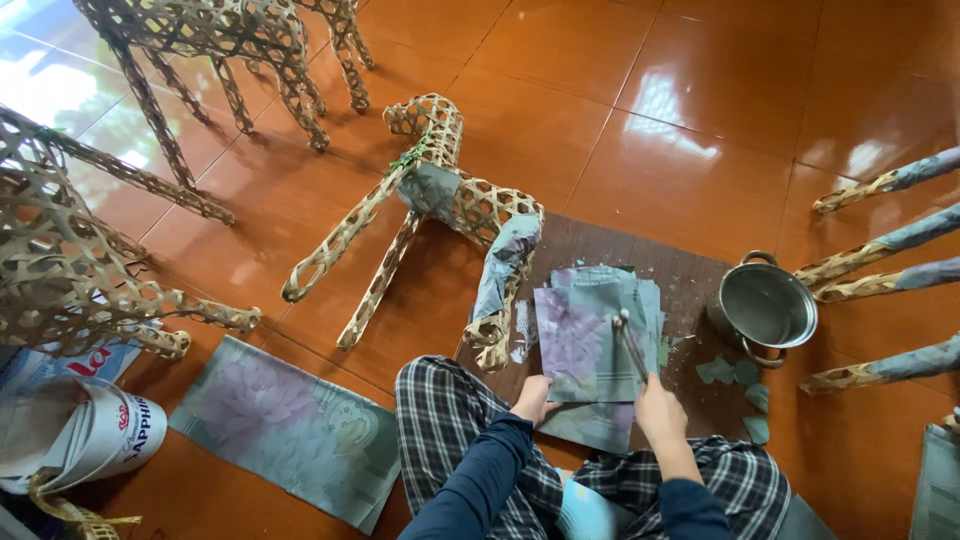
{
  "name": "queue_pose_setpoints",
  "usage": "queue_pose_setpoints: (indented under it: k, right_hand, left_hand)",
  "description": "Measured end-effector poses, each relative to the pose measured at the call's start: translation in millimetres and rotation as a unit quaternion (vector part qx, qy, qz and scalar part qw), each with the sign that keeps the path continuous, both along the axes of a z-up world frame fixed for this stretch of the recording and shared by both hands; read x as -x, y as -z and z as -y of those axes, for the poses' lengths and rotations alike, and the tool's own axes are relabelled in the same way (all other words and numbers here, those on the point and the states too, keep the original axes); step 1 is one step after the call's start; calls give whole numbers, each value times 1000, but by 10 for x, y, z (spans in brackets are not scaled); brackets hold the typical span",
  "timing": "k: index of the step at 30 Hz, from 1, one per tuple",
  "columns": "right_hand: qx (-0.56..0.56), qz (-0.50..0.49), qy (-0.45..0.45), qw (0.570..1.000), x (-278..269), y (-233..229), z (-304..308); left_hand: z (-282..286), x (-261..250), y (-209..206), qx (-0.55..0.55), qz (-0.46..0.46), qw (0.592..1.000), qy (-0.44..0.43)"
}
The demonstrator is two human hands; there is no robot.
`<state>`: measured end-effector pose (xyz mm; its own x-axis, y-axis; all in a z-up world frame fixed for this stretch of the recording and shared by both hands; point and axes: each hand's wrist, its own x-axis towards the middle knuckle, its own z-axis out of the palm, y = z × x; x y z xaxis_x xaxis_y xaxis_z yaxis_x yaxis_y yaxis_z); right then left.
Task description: Applying paper strips and glue to a woven giraffe structure to create a paper-mache figure
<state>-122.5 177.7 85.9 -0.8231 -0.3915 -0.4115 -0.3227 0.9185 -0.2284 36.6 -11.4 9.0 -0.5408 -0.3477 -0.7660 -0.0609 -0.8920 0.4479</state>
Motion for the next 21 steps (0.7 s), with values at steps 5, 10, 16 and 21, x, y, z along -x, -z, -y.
queue_pose_setpoints:
  k: [5, 10, 16, 21]
  right_hand:
    - [38, 0, 10, 999, 366, 161, 229]
    - [162, -27, 19, 986, -34, -437, 187]
    - [119, -80, -142, 979, -642, 80, -170]
    - [-11, -86, -207, 975, -724, 409, 36]
  left_hand:
    - [-98, 92, -66, 62, 55, 996, -40]
    - [-82, 66, 7, 68, 50, 995, -48]
    - [-15, 35, 13, 36, -3, 999, 25]
    - [-7, 50, 12, 80, 43, 995, 37]
